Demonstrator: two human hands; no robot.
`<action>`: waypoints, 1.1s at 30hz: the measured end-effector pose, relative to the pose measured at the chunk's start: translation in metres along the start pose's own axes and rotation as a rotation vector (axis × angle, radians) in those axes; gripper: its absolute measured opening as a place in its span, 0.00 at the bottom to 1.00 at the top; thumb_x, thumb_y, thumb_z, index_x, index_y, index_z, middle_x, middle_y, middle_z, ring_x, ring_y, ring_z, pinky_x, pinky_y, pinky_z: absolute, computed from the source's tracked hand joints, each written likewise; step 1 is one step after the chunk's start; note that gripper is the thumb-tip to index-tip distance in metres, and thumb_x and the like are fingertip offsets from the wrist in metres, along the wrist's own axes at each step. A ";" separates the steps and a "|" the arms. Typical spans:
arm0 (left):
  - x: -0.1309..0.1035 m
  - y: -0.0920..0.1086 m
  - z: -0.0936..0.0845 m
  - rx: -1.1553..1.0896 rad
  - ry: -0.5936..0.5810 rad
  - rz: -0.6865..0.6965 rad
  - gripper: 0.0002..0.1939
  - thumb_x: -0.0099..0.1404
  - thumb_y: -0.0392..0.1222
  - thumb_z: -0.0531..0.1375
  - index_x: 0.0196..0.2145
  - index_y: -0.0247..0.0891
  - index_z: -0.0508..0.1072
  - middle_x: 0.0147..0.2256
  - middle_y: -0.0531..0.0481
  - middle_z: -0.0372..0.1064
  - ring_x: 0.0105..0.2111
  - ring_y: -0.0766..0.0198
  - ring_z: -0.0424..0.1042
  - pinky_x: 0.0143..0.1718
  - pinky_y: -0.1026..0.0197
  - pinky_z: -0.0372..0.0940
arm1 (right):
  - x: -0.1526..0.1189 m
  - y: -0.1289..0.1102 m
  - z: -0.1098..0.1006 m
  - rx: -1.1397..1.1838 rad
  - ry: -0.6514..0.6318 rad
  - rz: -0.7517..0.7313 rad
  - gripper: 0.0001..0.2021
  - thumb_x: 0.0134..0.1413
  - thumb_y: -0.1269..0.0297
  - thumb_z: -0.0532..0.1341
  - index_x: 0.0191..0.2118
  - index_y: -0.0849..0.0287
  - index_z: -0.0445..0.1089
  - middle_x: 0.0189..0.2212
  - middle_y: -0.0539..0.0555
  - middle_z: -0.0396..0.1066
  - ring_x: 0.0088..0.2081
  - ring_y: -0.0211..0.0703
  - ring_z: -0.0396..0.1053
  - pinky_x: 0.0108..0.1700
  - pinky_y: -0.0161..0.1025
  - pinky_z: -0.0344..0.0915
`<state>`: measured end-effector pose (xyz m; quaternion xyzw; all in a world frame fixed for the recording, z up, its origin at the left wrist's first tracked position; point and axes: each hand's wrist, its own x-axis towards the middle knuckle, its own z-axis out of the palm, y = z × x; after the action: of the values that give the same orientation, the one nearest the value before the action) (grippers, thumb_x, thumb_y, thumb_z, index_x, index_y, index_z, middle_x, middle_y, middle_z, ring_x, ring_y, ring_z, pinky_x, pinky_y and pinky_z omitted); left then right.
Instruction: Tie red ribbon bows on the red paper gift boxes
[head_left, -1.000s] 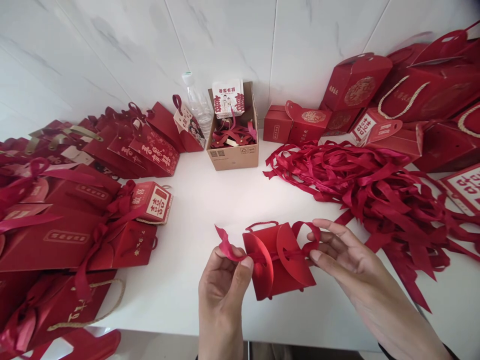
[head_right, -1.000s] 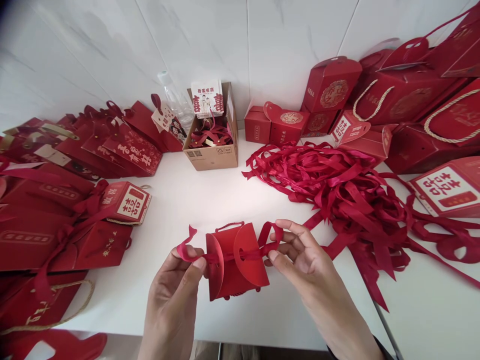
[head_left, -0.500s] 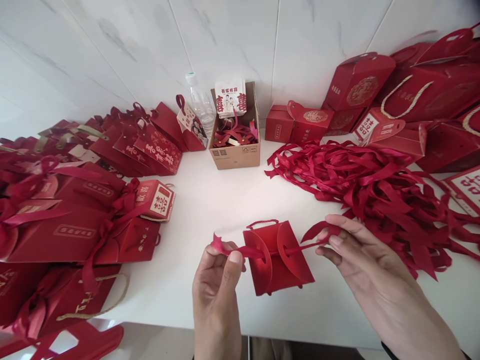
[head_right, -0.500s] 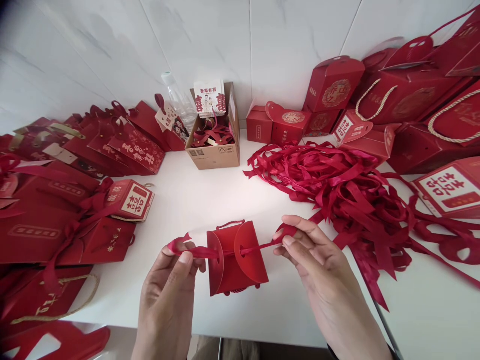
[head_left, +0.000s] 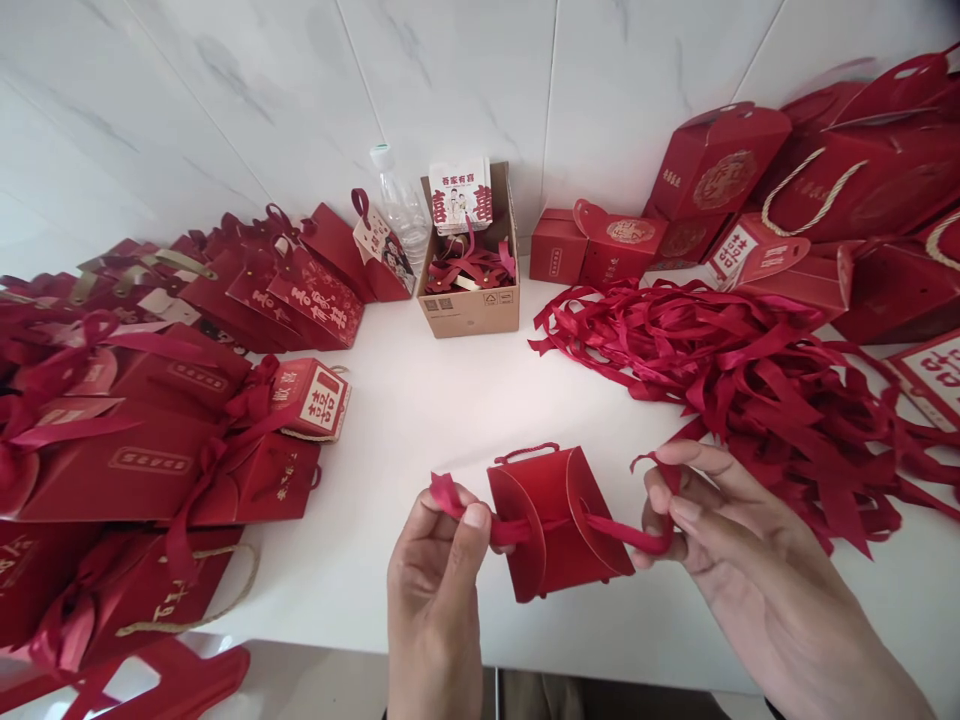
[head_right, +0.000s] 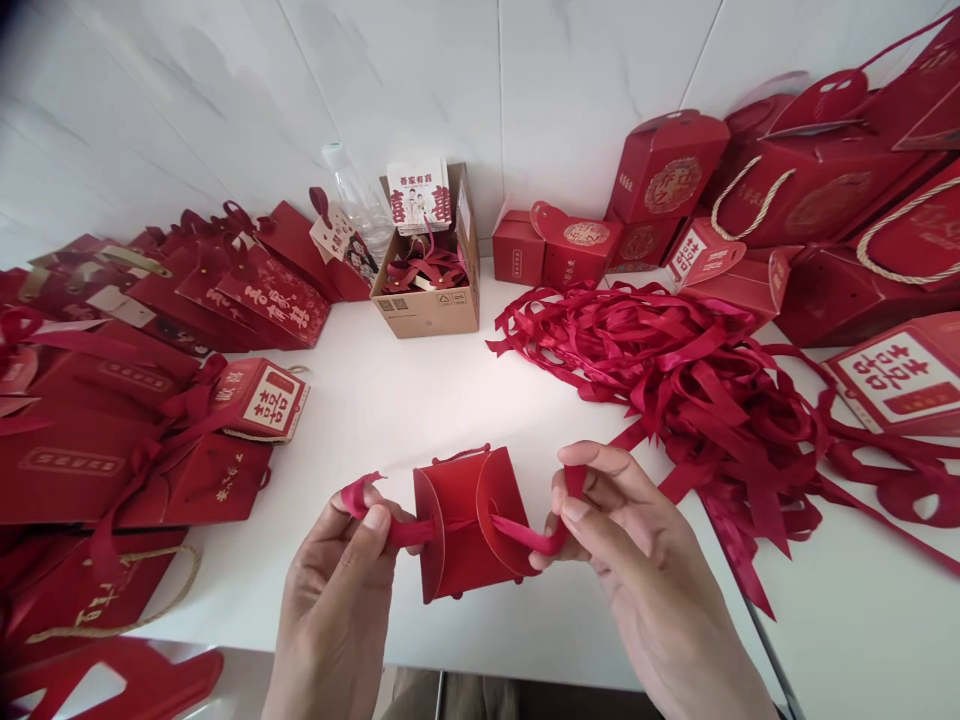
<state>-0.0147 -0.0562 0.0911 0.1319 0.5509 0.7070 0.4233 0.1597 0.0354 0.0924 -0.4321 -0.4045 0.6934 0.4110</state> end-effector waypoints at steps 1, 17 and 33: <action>0.000 -0.001 -0.001 0.003 0.000 -0.004 0.14 0.66 0.51 0.71 0.33 0.39 0.76 0.32 0.52 0.69 0.31 0.65 0.68 0.34 0.65 0.69 | -0.002 -0.001 0.000 -0.032 0.001 -0.020 0.12 0.52 0.50 0.76 0.41 0.43 0.81 0.29 0.48 0.77 0.27 0.38 0.75 0.29 0.31 0.77; 0.008 0.016 0.004 0.075 -0.023 0.075 0.13 0.65 0.46 0.73 0.34 0.40 0.73 0.31 0.56 0.68 0.28 0.71 0.68 0.32 0.71 0.67 | -0.004 -0.023 0.001 -0.328 -0.122 -0.330 0.07 0.67 0.52 0.63 0.39 0.43 0.79 0.23 0.47 0.71 0.29 0.40 0.71 0.34 0.32 0.74; -0.004 -0.001 -0.011 0.133 0.030 -0.144 0.17 0.59 0.52 0.75 0.35 0.40 0.76 0.31 0.55 0.67 0.29 0.69 0.67 0.35 0.67 0.65 | -0.014 0.001 -0.010 -0.901 0.047 -0.097 0.20 0.61 0.36 0.62 0.49 0.42 0.78 0.52 0.52 0.79 0.55 0.56 0.76 0.38 0.40 0.77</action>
<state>-0.0187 -0.0666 0.0877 0.1092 0.6108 0.6387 0.4551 0.1730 0.0241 0.0927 -0.5641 -0.6763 0.4179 0.2231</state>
